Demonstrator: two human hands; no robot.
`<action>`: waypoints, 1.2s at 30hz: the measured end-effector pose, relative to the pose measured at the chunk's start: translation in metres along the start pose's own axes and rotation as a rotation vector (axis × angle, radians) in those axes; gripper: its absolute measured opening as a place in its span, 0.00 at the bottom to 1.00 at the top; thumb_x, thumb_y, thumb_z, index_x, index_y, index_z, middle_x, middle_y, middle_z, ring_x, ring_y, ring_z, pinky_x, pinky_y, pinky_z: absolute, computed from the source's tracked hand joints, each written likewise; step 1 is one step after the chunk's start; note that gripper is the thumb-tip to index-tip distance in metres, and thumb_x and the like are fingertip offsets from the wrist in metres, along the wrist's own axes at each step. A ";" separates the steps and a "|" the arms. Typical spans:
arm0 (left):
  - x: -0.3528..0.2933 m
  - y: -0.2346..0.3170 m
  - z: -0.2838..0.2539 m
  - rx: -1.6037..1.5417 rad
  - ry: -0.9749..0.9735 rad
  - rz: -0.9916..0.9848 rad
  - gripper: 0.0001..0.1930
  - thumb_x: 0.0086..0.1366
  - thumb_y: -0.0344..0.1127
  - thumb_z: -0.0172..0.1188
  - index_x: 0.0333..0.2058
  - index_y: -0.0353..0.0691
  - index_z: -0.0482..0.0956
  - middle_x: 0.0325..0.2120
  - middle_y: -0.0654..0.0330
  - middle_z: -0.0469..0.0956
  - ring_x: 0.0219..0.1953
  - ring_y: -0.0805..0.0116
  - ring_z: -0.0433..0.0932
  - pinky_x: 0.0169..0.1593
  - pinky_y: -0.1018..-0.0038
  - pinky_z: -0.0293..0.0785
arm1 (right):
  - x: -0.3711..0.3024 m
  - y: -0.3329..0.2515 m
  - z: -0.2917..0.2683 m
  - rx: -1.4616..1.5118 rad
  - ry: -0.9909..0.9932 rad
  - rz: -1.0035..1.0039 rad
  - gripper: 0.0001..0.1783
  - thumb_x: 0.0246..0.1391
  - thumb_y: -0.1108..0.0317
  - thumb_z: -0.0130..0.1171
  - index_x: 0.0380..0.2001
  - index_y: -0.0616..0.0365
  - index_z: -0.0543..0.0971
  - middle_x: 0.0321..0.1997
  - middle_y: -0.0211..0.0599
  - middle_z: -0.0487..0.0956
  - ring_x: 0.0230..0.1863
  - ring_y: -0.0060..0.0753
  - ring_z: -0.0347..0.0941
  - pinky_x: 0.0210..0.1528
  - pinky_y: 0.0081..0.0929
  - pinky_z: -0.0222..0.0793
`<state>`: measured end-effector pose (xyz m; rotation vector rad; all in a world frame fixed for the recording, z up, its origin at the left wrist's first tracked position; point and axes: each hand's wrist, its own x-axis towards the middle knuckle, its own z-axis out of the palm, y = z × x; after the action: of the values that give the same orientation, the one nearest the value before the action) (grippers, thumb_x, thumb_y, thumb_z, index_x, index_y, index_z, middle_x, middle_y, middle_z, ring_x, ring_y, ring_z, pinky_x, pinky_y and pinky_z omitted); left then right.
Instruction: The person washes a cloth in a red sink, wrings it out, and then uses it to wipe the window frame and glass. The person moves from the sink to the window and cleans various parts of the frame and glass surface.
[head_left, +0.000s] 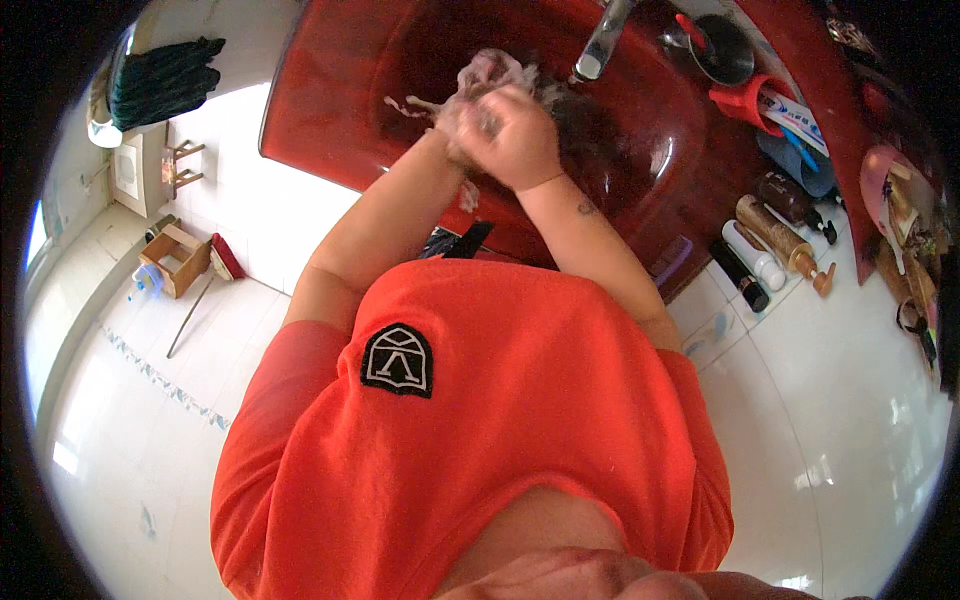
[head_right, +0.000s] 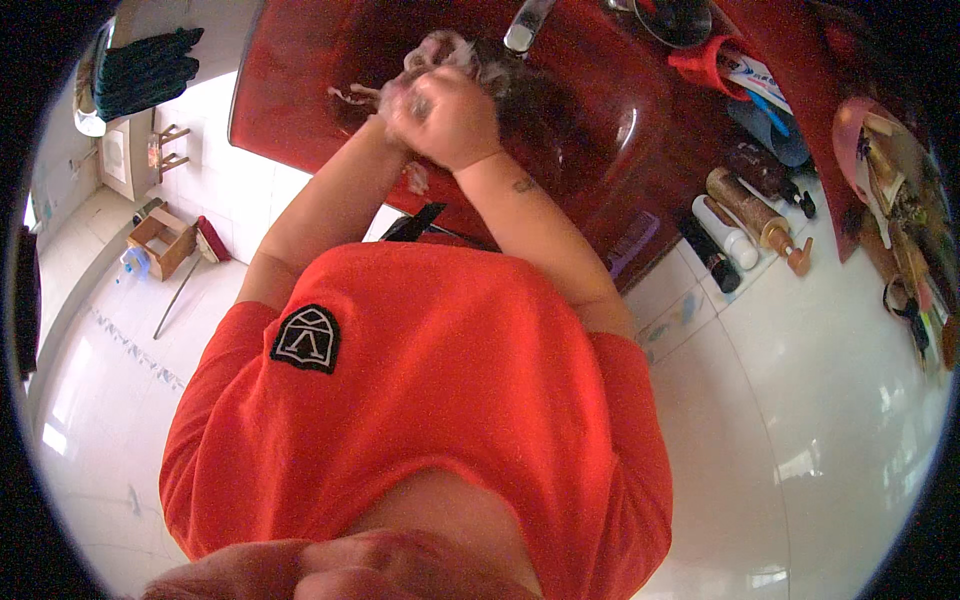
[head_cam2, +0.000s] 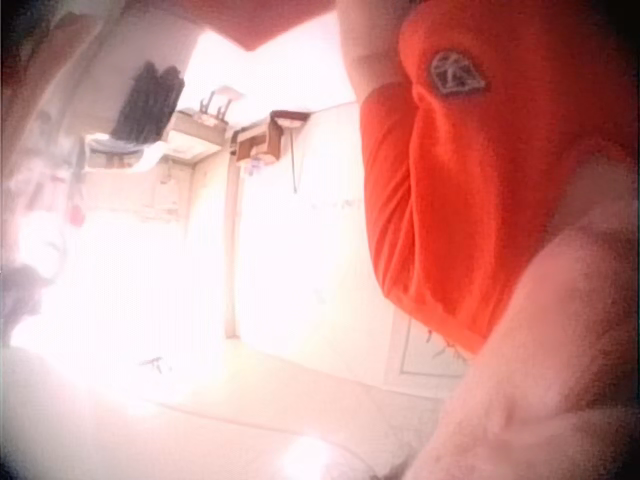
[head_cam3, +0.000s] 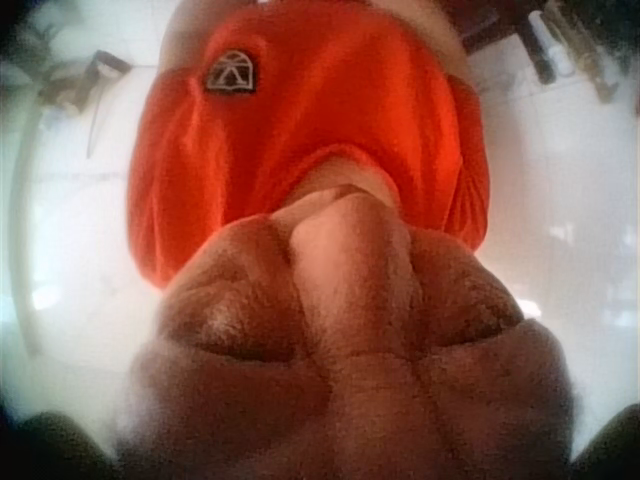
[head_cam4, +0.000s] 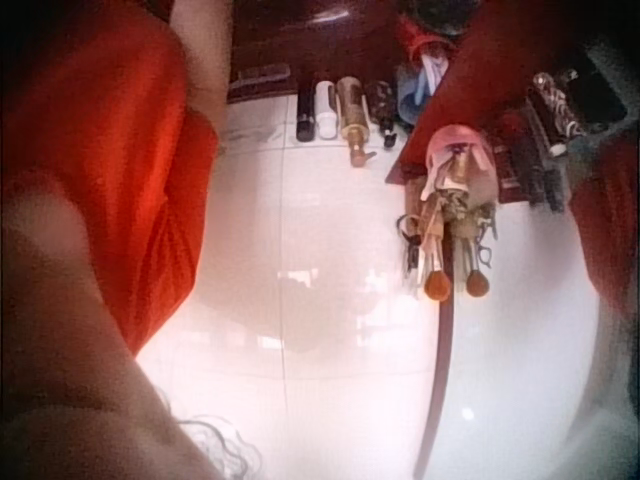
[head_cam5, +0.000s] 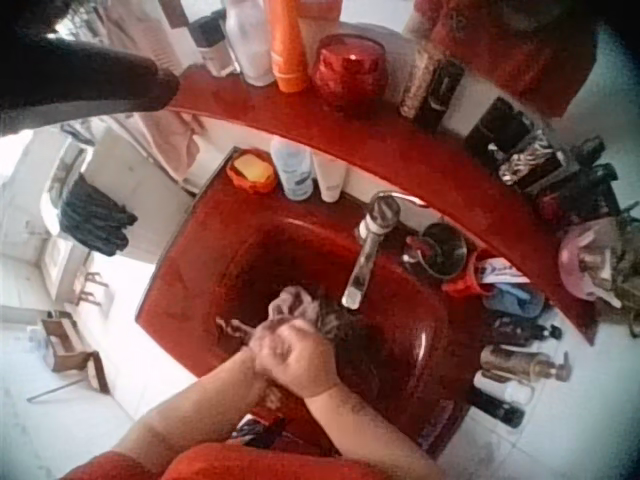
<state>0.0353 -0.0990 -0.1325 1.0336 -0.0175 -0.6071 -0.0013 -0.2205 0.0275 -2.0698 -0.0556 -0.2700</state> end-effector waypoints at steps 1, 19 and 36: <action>0.000 -0.028 -0.017 0.148 0.079 0.093 0.19 0.71 0.44 0.51 0.57 0.46 0.74 0.51 0.57 0.78 0.53 0.61 0.76 0.58 0.64 0.73 | 0.004 0.006 -0.002 -0.085 0.018 0.107 0.15 0.53 0.58 0.63 0.28 0.60 0.80 0.31 0.49 0.79 0.34 0.56 0.76 0.37 0.43 0.74; -0.035 0.061 0.029 1.497 -0.142 -0.343 0.39 0.57 0.49 0.64 0.67 0.46 0.65 0.69 0.38 0.54 0.69 0.41 0.59 0.70 0.62 0.60 | -0.085 0.111 -0.010 -0.588 -0.419 0.279 0.37 0.45 0.66 0.68 0.62 0.41 0.72 0.51 0.48 0.73 0.48 0.56 0.74 0.48 0.47 0.75; 0.001 0.054 0.027 -0.501 -0.555 0.062 0.21 0.71 0.46 0.52 0.57 0.42 0.73 0.52 0.60 0.76 0.56 0.61 0.73 0.60 0.66 0.69 | -0.009 -0.026 0.043 -0.046 0.317 -0.016 0.12 0.41 0.63 0.72 0.22 0.55 0.78 0.27 0.40 0.77 0.29 0.48 0.75 0.32 0.38 0.73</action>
<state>0.0533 -0.1015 -0.0753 0.3586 -0.3652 -0.7773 -0.0063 -0.1695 0.0276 -2.0487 0.1284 -0.6105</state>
